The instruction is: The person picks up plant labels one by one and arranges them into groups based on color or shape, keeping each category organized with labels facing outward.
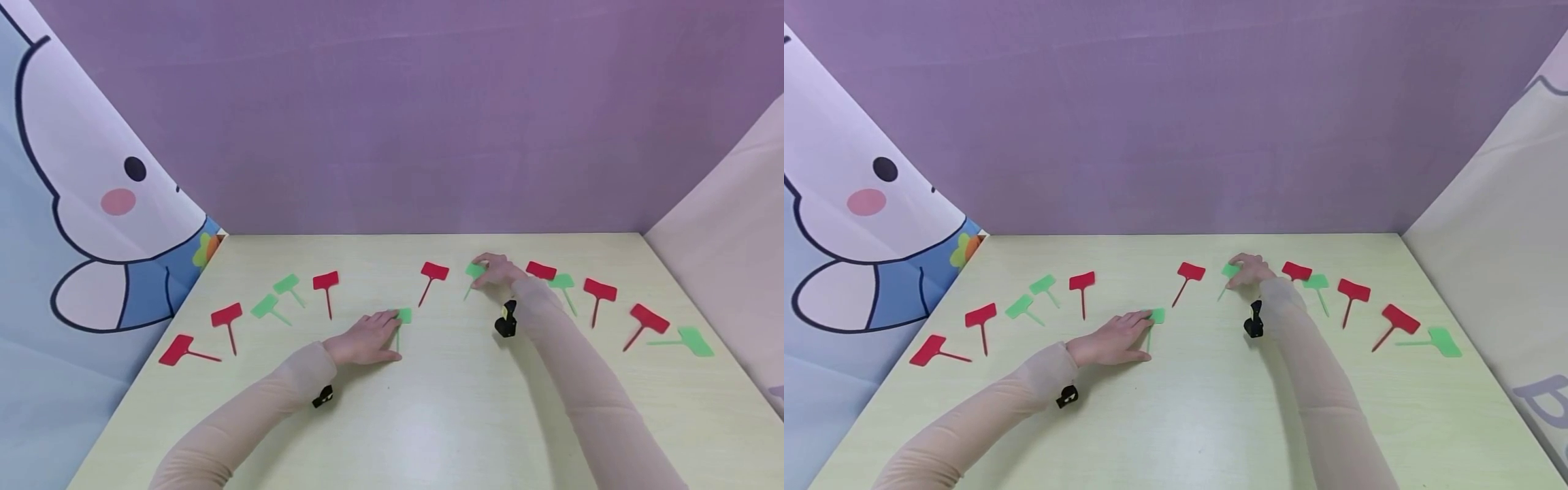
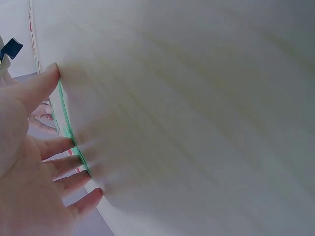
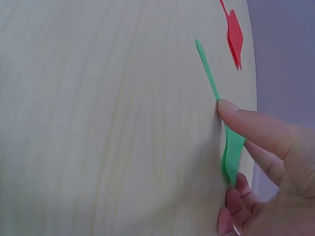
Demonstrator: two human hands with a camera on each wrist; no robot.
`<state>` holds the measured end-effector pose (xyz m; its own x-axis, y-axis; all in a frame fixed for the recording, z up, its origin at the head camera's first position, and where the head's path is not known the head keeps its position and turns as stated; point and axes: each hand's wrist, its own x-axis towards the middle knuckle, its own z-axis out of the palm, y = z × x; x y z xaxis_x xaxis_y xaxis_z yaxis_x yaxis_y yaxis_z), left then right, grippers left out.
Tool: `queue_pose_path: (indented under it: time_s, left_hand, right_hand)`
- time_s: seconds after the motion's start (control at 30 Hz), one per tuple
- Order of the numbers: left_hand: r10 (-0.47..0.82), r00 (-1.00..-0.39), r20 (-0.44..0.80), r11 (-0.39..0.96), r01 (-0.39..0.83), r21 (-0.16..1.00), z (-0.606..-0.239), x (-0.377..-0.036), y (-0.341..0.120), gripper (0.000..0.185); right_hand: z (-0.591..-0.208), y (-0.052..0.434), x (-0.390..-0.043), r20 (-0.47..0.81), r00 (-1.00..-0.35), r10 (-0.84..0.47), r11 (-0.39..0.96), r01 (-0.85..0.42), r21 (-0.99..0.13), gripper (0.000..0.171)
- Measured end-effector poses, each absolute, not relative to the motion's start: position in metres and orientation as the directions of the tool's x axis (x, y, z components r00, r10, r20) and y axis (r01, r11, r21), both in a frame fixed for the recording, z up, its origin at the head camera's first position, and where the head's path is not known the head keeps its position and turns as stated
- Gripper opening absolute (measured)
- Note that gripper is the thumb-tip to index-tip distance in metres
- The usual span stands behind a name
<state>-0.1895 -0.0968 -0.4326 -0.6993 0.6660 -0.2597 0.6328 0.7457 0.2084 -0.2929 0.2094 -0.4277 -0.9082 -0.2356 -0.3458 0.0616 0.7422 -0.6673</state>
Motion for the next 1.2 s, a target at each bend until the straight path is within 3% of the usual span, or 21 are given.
queue_pose_path:
  time_s: [0.47, 0.77, 1.2]
  left_hand:
    - [0.640, -0.713, -0.286, 0.765, 0.623, 0.161, -0.443, -0.195, -0.095, 0.071]
    - [0.642, -0.711, -0.286, 0.764, 0.621, 0.172, -0.440, -0.194, -0.094, 0.071]
    - [0.643, -0.710, -0.287, 0.763, 0.626, 0.163, -0.443, -0.195, -0.096, 0.072]
  right_hand:
    - [-0.446, 0.213, -0.298, -0.262, -0.938, -0.228, 0.619, 0.068, -0.783, 0.059]
    - [-0.453, 0.213, -0.299, -0.249, -0.952, -0.181, 0.608, 0.091, -0.789, 0.059]
    - [-0.453, 0.211, -0.295, -0.229, -0.964, -0.132, 0.551, 0.121, -0.825, 0.041]
